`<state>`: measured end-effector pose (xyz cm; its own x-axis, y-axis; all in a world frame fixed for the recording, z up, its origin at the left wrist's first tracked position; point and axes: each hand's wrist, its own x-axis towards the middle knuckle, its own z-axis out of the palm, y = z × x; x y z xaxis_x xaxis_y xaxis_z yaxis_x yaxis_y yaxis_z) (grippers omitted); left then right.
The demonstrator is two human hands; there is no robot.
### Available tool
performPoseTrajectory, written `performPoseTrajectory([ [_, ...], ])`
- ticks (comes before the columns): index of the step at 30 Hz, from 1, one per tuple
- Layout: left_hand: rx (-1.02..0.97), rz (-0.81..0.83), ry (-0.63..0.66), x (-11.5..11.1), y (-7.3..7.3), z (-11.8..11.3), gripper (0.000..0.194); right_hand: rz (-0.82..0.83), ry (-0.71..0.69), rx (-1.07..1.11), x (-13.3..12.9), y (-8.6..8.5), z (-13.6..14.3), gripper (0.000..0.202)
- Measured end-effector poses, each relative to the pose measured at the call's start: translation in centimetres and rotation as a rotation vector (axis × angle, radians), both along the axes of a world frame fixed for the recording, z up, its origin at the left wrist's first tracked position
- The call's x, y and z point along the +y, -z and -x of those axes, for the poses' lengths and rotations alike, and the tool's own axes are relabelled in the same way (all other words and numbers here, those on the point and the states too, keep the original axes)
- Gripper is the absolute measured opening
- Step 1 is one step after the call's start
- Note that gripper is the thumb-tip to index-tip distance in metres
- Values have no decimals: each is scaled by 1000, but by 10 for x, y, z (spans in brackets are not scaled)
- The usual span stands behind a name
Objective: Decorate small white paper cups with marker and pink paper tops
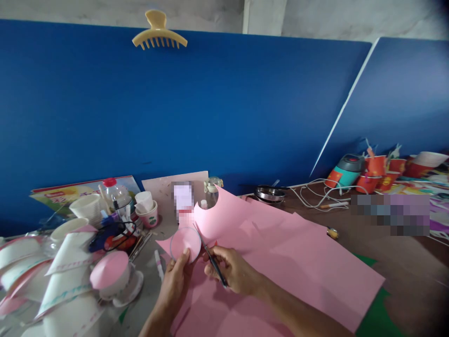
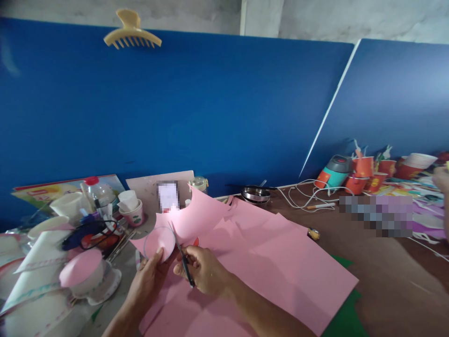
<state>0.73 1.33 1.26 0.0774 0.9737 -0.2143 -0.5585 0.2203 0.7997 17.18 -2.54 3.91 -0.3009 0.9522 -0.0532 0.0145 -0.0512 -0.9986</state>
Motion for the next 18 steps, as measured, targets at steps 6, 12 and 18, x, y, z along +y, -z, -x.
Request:
performPoseTrajectory([
  [6,-3,-1,-10,1,1,0,20,19,8,-2,0,2,-1,38],
  [12,9,-14,3,1,-1,1,16,30,13,12,1,4,-1,39],
  [18,37,-32,11,1,-4,3,17,10,-4,-2,2,6,-3,39],
])
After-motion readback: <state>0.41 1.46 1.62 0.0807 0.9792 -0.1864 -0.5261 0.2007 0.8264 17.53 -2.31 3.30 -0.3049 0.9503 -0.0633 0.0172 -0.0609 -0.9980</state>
